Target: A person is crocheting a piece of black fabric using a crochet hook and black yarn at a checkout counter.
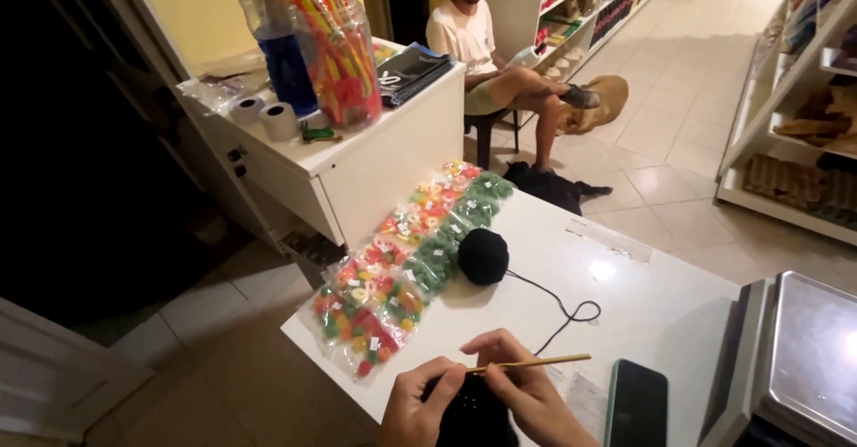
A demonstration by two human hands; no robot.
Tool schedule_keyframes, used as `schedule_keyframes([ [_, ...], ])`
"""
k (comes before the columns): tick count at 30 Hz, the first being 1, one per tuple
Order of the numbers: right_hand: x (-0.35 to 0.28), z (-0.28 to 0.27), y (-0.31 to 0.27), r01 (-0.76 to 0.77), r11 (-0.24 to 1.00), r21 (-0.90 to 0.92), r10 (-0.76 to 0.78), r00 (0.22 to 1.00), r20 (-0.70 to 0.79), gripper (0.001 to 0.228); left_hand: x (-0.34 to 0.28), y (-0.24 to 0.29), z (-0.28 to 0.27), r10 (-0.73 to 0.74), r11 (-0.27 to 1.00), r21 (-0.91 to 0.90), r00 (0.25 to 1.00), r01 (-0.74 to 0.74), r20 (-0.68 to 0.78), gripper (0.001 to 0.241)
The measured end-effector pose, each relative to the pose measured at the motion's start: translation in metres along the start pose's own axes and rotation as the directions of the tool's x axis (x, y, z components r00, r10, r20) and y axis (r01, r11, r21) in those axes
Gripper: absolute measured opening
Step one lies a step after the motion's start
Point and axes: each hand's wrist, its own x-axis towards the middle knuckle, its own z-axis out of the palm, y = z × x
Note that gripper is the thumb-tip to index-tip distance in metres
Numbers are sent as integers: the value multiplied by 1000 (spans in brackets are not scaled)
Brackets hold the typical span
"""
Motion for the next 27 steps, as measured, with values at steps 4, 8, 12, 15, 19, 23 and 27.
schedule_keyframes([
  [4,0,3,12,-3,993,120,21,988,-152,23,-7,-5,2,19,1000,16,999,-19,-41,38],
  [8,1,1,2,113,988,100,-103,989,-103,19,-10,-8,1,0,1000,10,996,1,-87,38],
  [12,-2,-4,14,83,982,171,-37,965,-259,7,-9,-12,-5,169,984,-32,979,-173,-112,29],
  [15,-4,1,7,7,975,220,85,911,-403,12,-15,7,-5,73,994,-76,992,-81,-107,30],
  [19,-2,2,-3,-49,983,177,119,904,-412,12,-16,11,-4,38,992,-113,995,-48,-93,31],
  [23,-7,3,1,33,982,187,46,915,-402,16,-19,14,-3,144,985,-78,981,-155,-129,29],
  [27,-12,9,-5,188,979,72,-142,897,-419,12,-25,25,-4,126,991,-36,984,-131,-125,30],
])
